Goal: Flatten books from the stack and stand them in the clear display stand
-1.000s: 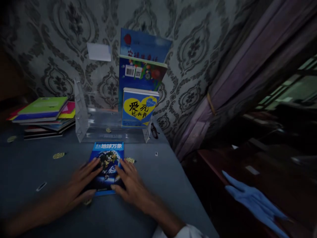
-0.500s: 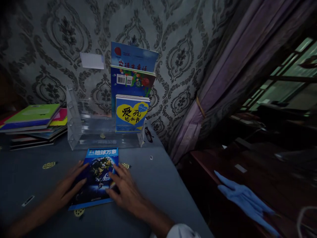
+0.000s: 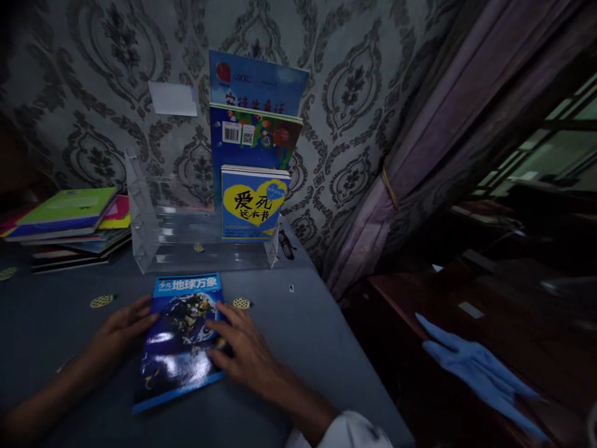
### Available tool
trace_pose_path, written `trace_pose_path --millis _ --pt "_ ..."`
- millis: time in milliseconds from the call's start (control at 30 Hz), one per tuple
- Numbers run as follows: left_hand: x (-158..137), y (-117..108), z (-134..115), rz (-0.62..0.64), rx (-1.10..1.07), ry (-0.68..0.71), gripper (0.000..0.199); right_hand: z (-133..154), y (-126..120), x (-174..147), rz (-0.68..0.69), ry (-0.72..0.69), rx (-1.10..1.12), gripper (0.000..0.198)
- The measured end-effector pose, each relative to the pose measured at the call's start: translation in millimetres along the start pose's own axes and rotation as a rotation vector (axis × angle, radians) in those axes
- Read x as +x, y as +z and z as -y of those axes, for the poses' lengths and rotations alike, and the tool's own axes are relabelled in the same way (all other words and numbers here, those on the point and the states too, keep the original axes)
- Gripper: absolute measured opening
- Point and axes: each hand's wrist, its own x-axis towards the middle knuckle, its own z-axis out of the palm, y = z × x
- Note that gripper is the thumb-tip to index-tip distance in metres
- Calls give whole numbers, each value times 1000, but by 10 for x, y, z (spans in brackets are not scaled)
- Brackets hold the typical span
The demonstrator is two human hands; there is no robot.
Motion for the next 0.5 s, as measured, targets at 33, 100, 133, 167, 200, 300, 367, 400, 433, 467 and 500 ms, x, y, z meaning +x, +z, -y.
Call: trace_pose_path --millis 33,100,133,167,200,300,367,400,433,467,500 --pt "-9 -1 -18 29 -20 -30 76 -4 0 -1 -6 2 22 56" --pt "-34 -6 -60 47 -33 -51 67 -13 -2 8 -39 51 81 65" --pt "-49 -8 -85 47 -28 -48 65 -17 -5 18 -66 102 122 71" --pt "-64 -8 -113 51 -22 -42 63 -18 -11 33 -98 164 171 76" --pt "-79 -7 -142 64 -17 -31 62 -14 -22 51 -128 226 233 80" --pt "-105 13 -241 123 16 24 63 35 -108 114 -134 308 515 69" --pt "-94 46 -327 151 63 74 64 91 -225 158 -79 288 694 50" --pt "-76 71 -382 160 94 108 65 118 -302 182 -62 268 742 43" --pt "-50 103 -446 166 129 152 66 142 -391 210 -62 247 755 40" --pt "-16 144 -520 162 167 213 65 159 -487 242 -85 220 737 38" --pt "24 194 -603 150 209 292 64 170 -590 281 -122 180 697 36"
